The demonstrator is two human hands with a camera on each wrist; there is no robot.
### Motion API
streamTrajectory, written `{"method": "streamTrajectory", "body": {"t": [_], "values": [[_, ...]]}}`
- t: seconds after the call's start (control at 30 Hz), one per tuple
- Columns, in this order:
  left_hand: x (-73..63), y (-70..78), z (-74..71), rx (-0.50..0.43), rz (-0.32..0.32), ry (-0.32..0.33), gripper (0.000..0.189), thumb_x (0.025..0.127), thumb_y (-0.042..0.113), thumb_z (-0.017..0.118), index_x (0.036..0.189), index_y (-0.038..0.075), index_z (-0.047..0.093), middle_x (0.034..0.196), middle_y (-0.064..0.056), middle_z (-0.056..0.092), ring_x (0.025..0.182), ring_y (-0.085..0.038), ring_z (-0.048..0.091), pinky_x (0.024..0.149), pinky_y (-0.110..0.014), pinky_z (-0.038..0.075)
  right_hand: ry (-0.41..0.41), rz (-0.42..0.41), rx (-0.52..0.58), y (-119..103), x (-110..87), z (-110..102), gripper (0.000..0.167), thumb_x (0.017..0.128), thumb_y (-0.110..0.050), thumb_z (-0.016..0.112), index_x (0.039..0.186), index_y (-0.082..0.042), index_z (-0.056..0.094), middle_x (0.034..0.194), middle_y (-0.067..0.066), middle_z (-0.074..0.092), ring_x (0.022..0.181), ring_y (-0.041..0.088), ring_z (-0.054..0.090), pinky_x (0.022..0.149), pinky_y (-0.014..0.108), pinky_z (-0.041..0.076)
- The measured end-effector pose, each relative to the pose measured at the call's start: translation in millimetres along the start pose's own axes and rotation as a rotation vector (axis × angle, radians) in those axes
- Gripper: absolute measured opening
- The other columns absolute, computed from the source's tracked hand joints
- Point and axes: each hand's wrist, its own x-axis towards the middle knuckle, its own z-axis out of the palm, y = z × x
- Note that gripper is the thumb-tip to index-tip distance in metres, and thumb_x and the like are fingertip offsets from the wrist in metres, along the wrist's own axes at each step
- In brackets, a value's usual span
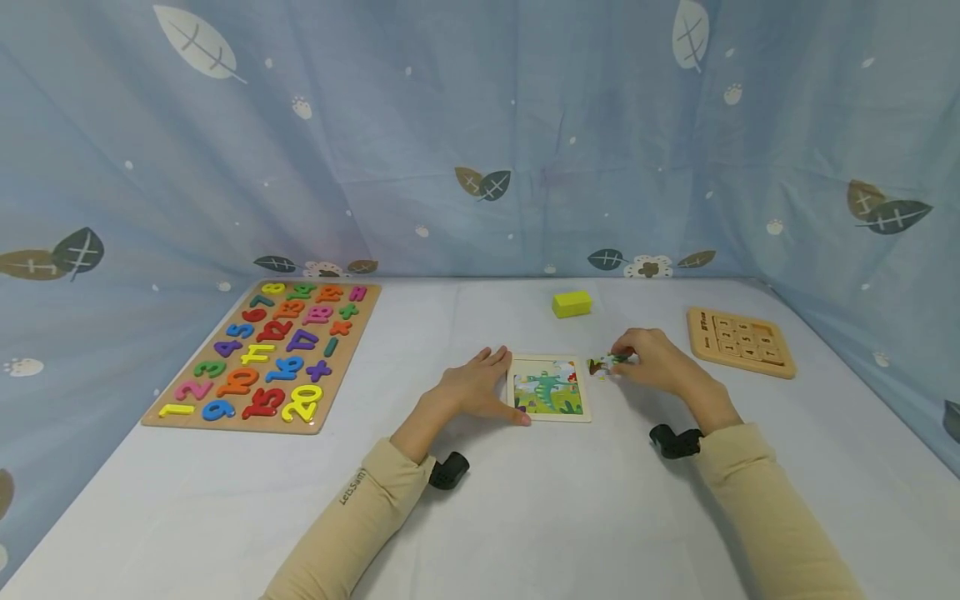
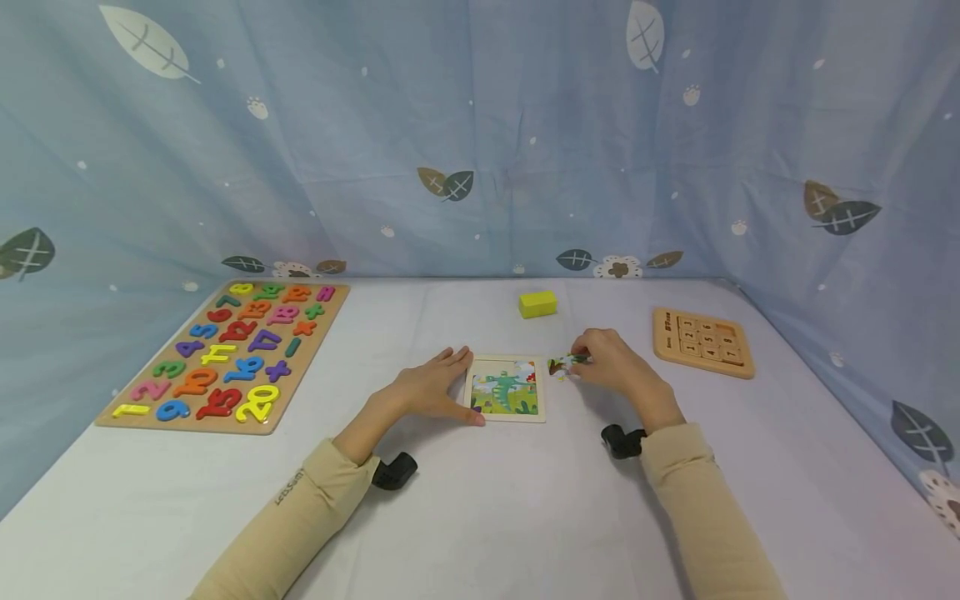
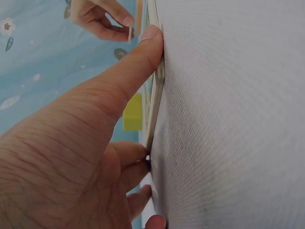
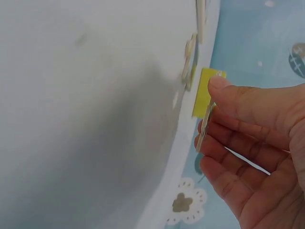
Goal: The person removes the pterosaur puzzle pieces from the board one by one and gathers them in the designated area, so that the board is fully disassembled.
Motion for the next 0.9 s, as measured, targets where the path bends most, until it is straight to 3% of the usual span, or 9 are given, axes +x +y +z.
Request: {"method": "streamTrajectory", "body": {"t": [0.9], "values": [[-1.1,0.4,0.7,-0.013,0.002,0.006,0.111,0.073,0.068,0.069,0.156,0.017,0.015,0.163,0.004,0.011,0.151,-0.020,0.009,0.108,-0.060,0.031,-0.015,0.055,-0.031,15.6,-7.3,1.4,0.024,0.081,-0.005,0.071,0.099,0.011,0.069,0.097,0.022,0.068,0.091,0.035,0.064,0.080,0.046,0.052]]}}
